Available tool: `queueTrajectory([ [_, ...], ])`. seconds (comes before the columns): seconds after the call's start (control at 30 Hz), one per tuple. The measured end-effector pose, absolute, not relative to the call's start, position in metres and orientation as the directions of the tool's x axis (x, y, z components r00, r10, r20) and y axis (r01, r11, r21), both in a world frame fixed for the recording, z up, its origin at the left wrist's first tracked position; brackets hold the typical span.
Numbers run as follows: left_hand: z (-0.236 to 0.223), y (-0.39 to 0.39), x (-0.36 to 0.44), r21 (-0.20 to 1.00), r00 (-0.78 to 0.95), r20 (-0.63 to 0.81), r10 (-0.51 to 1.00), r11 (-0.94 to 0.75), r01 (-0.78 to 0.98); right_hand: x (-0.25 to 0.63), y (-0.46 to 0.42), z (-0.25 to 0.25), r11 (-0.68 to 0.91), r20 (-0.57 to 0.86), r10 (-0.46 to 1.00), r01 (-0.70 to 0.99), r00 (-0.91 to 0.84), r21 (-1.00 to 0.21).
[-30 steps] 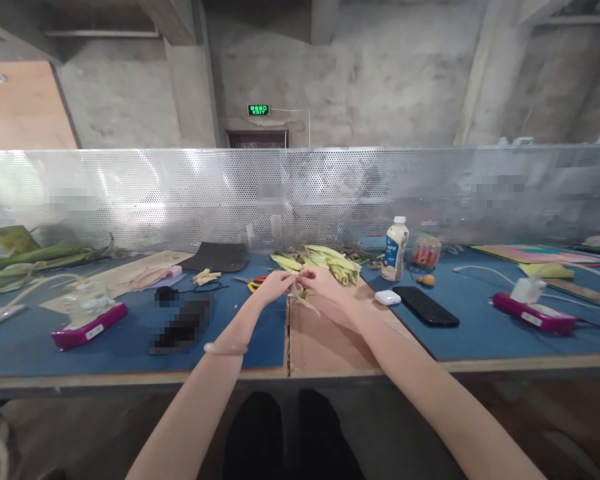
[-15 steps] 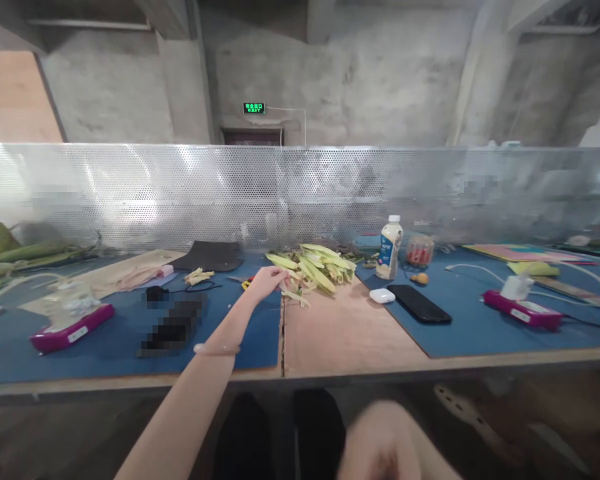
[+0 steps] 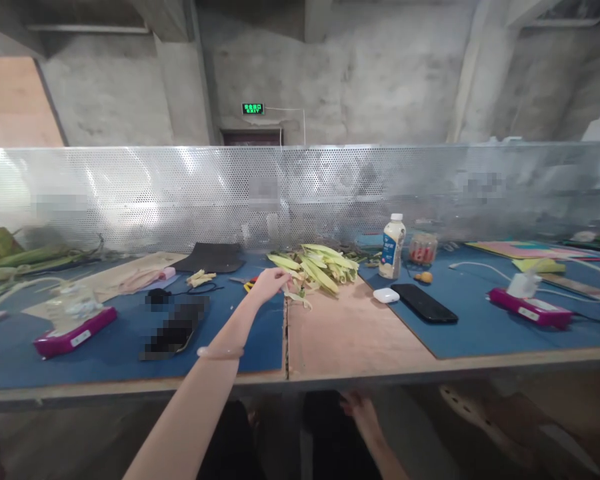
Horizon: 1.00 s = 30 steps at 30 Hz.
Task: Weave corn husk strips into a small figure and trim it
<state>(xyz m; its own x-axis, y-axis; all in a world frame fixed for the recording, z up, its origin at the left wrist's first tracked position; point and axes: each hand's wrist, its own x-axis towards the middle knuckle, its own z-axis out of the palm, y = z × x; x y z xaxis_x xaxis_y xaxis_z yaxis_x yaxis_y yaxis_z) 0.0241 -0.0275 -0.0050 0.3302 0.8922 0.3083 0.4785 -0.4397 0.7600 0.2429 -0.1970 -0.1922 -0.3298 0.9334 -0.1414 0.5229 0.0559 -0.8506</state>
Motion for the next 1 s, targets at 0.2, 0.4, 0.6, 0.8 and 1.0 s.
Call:
queueTrajectory([
  [0.2,-0.005,-0.027,0.023,0.759,0.326,0.325,0.888,-0.451,0.47,0.202,-0.242,-0.146,0.192,-0.27,0.76,0.6,-0.592,-0.776],
  [0.4,-0.005,-0.028,0.023,0.779,0.323,0.317,0.892,-0.439,0.448,0.225,-0.257,-0.002,0.334,-0.338,0.441,0.502,-0.831,-0.798],
  [0.6,-0.002,-0.029,0.024,0.806,0.332,0.321,0.887,-0.44,0.396,0.208,-0.186,0.087,0.697,0.309,0.665,0.418,-0.68,-0.583],
  [0.8,-0.003,-0.027,0.024,0.837,0.301,0.316,0.9,-0.414,0.358,0.174,-0.073,0.06,0.653,0.6,0.734,0.573,-0.317,-0.496],
  [1.0,-0.001,-0.029,0.023,0.86,0.26,0.308,0.915,-0.384,0.335,0.177,-0.044,0.029,0.629,0.576,0.764,0.537,-0.291,-0.562],
])
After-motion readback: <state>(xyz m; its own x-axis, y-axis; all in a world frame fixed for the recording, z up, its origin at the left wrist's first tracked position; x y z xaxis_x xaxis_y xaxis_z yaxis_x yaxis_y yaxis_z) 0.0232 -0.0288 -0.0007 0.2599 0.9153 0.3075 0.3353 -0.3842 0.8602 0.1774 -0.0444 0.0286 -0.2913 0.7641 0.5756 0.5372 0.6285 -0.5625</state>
